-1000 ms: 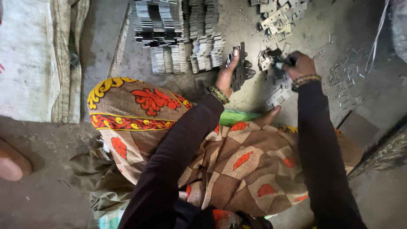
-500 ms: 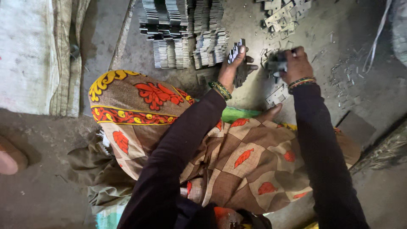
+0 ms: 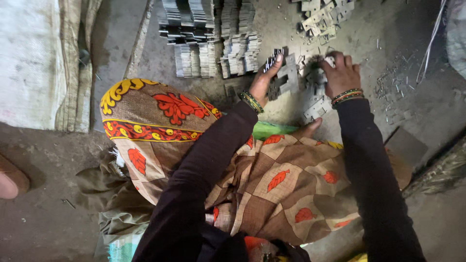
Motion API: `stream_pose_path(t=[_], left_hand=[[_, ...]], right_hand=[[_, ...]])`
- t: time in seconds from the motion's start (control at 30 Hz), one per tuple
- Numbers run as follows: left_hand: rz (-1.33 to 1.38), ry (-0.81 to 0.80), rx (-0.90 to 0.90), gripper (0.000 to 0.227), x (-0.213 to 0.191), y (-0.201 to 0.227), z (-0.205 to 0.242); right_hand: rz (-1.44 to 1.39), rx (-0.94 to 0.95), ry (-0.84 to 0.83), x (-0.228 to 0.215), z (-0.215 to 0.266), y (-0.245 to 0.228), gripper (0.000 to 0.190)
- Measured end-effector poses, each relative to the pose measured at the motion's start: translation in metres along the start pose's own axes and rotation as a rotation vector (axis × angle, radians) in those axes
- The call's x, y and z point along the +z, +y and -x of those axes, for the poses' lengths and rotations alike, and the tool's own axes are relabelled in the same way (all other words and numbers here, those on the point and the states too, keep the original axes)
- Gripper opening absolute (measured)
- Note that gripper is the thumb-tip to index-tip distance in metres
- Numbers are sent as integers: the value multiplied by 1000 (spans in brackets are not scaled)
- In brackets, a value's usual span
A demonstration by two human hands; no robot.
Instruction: The person sits on the floor and repeatedly picks up small metal brackets from a pile, aligns them, and stacks them into neat columns. The person handles the parts by hand, organizing them into multiple stacks on the floor.
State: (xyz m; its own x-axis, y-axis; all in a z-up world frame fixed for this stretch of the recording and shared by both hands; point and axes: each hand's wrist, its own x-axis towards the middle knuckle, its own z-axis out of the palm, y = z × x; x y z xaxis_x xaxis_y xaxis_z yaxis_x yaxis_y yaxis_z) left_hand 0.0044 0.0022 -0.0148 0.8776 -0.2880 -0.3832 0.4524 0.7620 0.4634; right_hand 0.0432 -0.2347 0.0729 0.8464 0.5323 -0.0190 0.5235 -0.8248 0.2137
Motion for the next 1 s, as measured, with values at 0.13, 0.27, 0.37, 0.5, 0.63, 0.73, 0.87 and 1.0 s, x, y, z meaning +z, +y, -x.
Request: stream_pose_path(t=[0.13,0.27,0.37,0.5,0.63,0.73,0.87,1.0], left_hand=[[80,-10,-95,62,7,3,5],[124,-43,-100,62,10,6,6],[122,-42,-85,66,8,7,7],[21,70,-145,76,9,9,6],[39,118,15,86,9,9,4],[20,155,4,86,6,3,-2],[-139,123,74,82,-1,-10,-9],[-106,117,53,80,-2,-12,-10]], right_hand=[[-90,109,-221,18,5,36,55],[-199,153,-347,-13,12,45,32],[-382,234,-75,-45,19,20,33],[-358,45,209,-54,16,-6,28],[-211,171,152,-32,12,-6,34],[-92,272,85,-23,21,-5,45],[-953,368,3,-28,22,-39,41],[-1007,469,-252,-57,6,-66,26]])
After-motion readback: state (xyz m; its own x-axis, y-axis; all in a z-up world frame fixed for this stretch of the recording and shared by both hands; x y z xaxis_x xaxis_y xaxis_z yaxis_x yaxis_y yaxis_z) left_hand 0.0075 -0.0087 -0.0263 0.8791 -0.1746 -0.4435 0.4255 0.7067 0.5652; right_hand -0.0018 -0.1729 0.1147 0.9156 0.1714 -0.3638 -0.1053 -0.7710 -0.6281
